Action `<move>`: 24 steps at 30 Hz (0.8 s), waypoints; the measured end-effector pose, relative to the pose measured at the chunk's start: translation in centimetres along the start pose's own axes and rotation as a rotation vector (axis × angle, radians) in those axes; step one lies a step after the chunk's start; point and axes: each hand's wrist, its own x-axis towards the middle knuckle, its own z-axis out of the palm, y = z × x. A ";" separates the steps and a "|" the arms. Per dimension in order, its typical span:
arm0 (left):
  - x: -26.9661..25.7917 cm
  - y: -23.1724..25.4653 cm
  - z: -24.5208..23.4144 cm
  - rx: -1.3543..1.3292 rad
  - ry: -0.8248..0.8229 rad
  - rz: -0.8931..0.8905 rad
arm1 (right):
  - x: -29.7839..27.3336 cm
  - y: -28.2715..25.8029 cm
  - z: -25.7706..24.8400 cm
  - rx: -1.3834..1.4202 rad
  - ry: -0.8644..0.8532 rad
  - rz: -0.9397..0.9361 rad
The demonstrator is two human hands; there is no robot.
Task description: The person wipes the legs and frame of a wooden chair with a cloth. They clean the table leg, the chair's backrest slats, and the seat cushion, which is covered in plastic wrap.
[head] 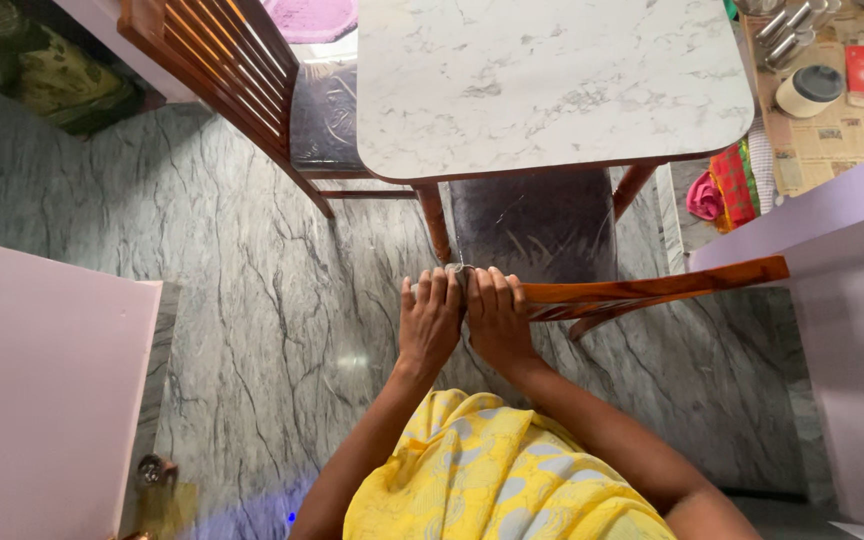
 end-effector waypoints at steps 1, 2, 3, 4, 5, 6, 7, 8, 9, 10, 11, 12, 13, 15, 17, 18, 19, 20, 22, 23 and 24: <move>-0.1 0.2 -0.2 -0.012 -0.008 -0.020 | -0.1 0.3 -0.1 0.016 -0.006 -0.013; -0.1 0.6 -0.3 0.046 0.020 -0.019 | -0.1 0.9 -0.2 0.048 0.009 -0.030; 0.0 1.0 -0.5 0.103 0.049 -0.019 | -0.1 1.6 -0.3 0.081 0.024 -0.047; 0.0 1.6 -0.6 0.159 0.071 -0.023 | -0.4 2.2 -0.5 0.117 0.033 -0.067; 0.2 2.2 -0.5 0.207 0.059 -0.029 | -0.8 3.0 -0.6 0.092 0.032 -0.064; 0.3 2.9 -0.4 0.254 0.043 -0.036 | -1.4 3.7 -0.7 0.070 0.027 -0.062; 0.4 3.8 -0.3 0.301 0.027 -0.042 | -2.0 4.6 -0.8 0.048 0.023 -0.060; 0.7 4.7 0.0 0.270 0.027 -0.022 | -2.6 5.7 -0.8 0.039 0.031 -0.080; 1.2 5.7 0.4 0.239 0.028 -0.001 | -3.3 6.9 -0.9 0.030 0.040 -0.100; 1.6 6.8 0.7 0.207 0.028 0.021 | -3.9 8.3 -1.0 0.020 0.047 -0.119; 2.0 8.1 1.0 0.199 0.015 0.036 | -4.5 9.7 -1.0 0.028 0.073 -0.121; 2.3 9.4 1.3 0.191 0.002 0.053 | -5.1 11.1 -1.0 0.036 0.099 -0.123; 2.7 10.8 1.6 0.182 -0.010 0.070 | -5.8 12.6 -1.0 0.043 0.125 -0.124; 3.6 13.6 2.1 0.133 0.004 0.102 | -7.2 15.9 -1.4 0.035 0.110 -0.135; 4.9 16.3 2.5 0.088 0.038 0.143 | -8.2 19.4 -1.8 0.064 0.112 -0.133; 5.5 17.7 2.7 0.065 0.057 0.166 | -8.7 21.0 -2.1 0.100 0.116 -0.125; 6.1 19.0 2.9 0.043 0.077 0.190 | -9.3 22.5 -2.3 0.136 0.120 -0.117; 6.8 20.4 3.3 0.041 0.097 0.213 | -10.0 23.8 -2.6 0.120 0.109 -0.075; 8.4 23.0 4.1 0.038 0.140 0.262 | -11.2 26.1 -3.1 0.088 0.088 0.008; 9.2 24.2 4.4 0.018 0.146 0.281 | -11.6 27.2 -3.3 0.095 0.087 0.031; 9.9 25.4 4.8 -0.003 0.152 0.300 | -12.0 28.2 -3.7 0.102 0.086 0.053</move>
